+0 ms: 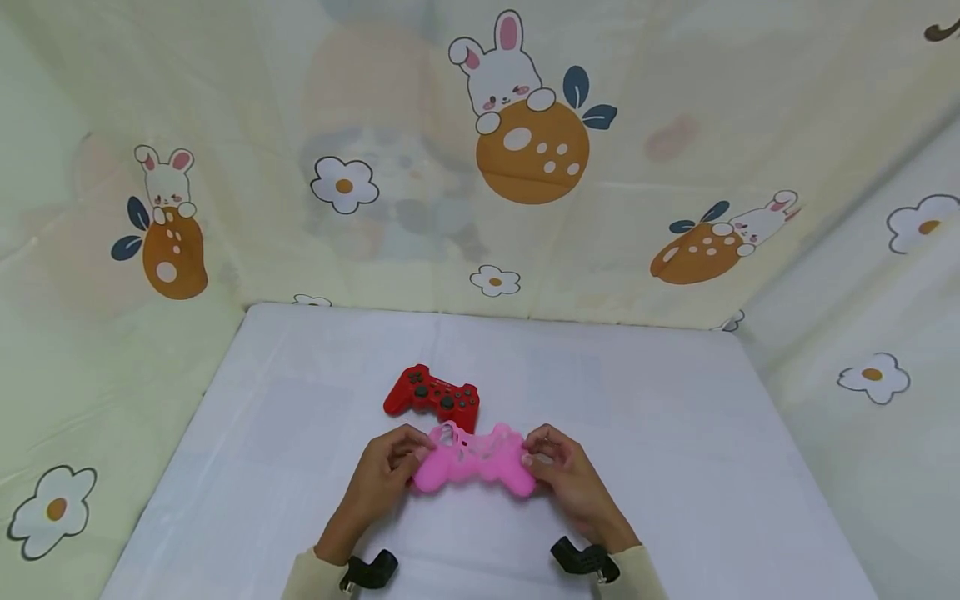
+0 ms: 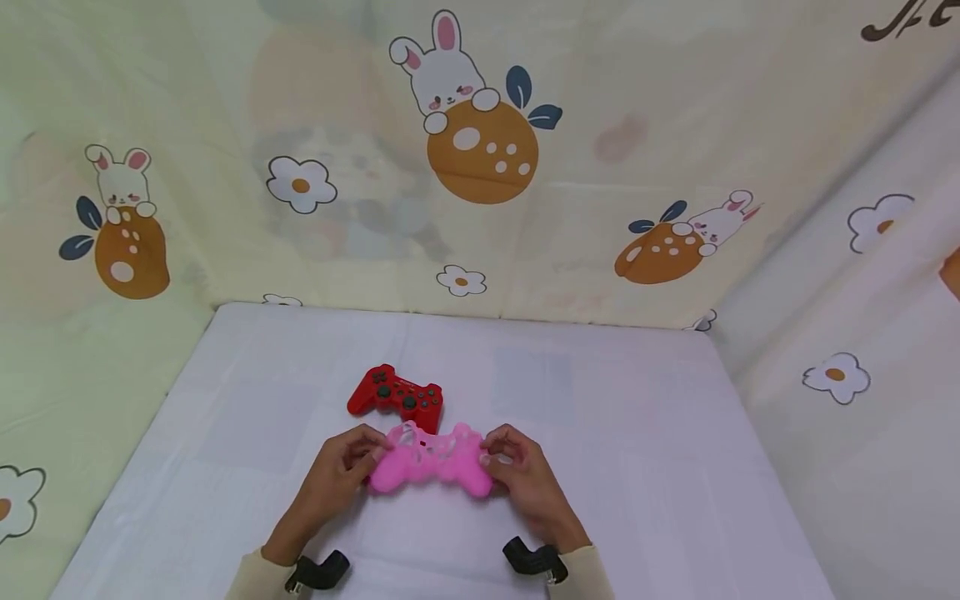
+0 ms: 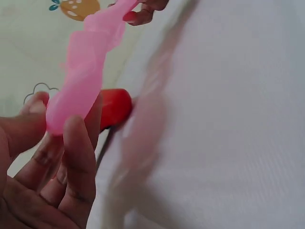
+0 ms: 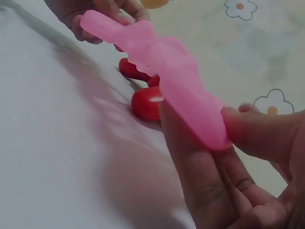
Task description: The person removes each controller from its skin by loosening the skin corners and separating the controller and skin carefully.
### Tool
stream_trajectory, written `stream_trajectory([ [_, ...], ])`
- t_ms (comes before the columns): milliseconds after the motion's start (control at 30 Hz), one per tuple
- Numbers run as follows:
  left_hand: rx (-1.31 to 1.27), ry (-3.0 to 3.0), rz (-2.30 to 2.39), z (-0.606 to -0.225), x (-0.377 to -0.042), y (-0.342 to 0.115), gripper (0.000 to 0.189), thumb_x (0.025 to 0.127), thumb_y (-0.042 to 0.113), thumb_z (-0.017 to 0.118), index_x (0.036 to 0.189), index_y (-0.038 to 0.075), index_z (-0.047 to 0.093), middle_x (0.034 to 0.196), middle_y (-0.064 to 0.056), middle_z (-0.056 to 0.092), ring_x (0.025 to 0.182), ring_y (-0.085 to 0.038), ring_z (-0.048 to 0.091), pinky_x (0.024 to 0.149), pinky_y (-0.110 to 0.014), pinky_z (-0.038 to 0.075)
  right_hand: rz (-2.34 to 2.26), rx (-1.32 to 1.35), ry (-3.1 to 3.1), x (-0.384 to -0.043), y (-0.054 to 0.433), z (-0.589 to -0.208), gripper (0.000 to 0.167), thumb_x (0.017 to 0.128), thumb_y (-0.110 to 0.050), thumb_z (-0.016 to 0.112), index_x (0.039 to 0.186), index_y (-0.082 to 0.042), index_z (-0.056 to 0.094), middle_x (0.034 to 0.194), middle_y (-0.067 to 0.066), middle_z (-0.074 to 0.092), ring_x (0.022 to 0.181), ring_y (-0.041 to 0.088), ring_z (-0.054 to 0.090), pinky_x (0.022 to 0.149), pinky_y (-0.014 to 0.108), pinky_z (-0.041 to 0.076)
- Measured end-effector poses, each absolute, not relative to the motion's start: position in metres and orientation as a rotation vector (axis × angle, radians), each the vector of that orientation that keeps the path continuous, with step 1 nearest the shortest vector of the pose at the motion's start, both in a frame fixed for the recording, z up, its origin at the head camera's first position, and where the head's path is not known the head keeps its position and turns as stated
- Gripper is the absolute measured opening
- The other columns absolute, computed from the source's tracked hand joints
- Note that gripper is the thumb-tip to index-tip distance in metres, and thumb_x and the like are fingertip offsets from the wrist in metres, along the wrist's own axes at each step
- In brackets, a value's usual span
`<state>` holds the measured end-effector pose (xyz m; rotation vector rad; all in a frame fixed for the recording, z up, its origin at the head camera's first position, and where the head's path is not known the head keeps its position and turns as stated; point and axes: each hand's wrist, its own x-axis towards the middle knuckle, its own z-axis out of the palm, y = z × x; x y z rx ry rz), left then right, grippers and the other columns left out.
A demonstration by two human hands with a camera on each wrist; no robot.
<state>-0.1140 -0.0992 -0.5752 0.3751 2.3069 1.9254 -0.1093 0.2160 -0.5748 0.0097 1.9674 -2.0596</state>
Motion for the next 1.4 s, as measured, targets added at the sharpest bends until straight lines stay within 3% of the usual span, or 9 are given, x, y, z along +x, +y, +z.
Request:
stream_trajectory([
  [133,0.397,2.162,1.96,-0.572,-0.113,-0.1,0.02,0.1,0.003,0.068,0.12,0.005,0.071,0.112,-0.018,0.077,0.071,-0.009,0.067,0.065,-0.024,0.057,-2.071,-0.016,1.992,-0.108,0.226,-0.572,0.036,0.098,-0.008,0.075,0.127,0.007,0.062,0.121,0.001,0.066,0.107,0.01,0.065,0.079,0.023,0.057],
  [267,0.368,2.083,1.992,-0.568,-0.113,-0.096,0.023,0.1,0.011,0.073,0.123,0.007,0.071,0.118,-0.018,0.075,0.064,-0.011,0.067,0.061,-0.026,0.058,-2.128,-0.008,2.001,-0.106,0.235,-0.57,0.034,0.097,-0.006,0.076,0.126,0.007,0.064,0.121,-0.001,0.066,0.098,0.008,0.067,0.073,0.023,0.058],
  [467,0.329,2.093,2.059,-0.562,-0.117,-0.078,0.022,0.099,0.01,0.074,0.121,0.01,0.073,0.117,-0.017,0.074,0.056,-0.014,0.065,0.051,-0.026,0.054,-2.211,-0.001,2.031,-0.105,0.245,-0.566,0.029,0.096,-0.004,0.076,0.122,0.006,0.067,0.118,-0.002,0.07,0.086,0.007,0.069,0.068,0.025,0.06],
  [700,0.358,2.145,2.09,-0.553,-0.123,-0.055,0.019,0.098,0.006,0.074,0.116,0.012,0.075,0.112,-0.014,0.074,0.05,-0.024,0.061,0.049,-0.025,0.052,-2.244,0.005,2.129,-0.104,0.26,-0.555,0.033,0.096,-0.003,0.076,0.125,0.01,0.064,0.115,-0.002,0.072,0.079,0.01,0.069,0.067,0.028,0.062],
  [933,0.404,2.249,2.068,-0.545,-0.133,-0.028,0.02,0.097,0.008,0.076,0.112,0.02,0.078,0.104,-0.007,0.075,0.048,-0.015,0.056,0.051,-0.024,0.052,-2.232,-0.009,2.244,-0.105,0.282,-0.544,0.032,0.097,-0.004,0.076,0.125,0.008,0.066,0.12,0.001,0.071,0.081,0.01,0.075,0.069,0.034,0.064],
  [1200,0.486,2.296,2.089,-0.542,-0.146,0.013,0.017,0.094,0.015,0.082,0.109,0.025,0.082,0.104,0.0,0.08,0.057,-0.044,0.066,0.049,-0.024,0.049,-2.279,-0.036,2.325,-0.104,0.315,-0.537,0.03,0.097,0.001,0.075,0.124,0.008,0.068,0.121,0.003,0.07,0.079,0.01,0.078,0.069,0.032,0.064],
  [1400,0.468,2.282,2.113,-0.542,-0.156,0.048,0.019,0.094,0.014,0.082,0.109,0.025,0.083,0.106,0.002,0.081,0.059,-0.045,0.068,0.047,-0.022,0.044,-2.287,0.076,2.381,-0.106,0.342,-0.535,0.035,0.096,0.0,0.075,0.128,0.011,0.065,0.12,-0.004,0.074,0.081,0.009,0.078,0.07,0.03,0.064],
])
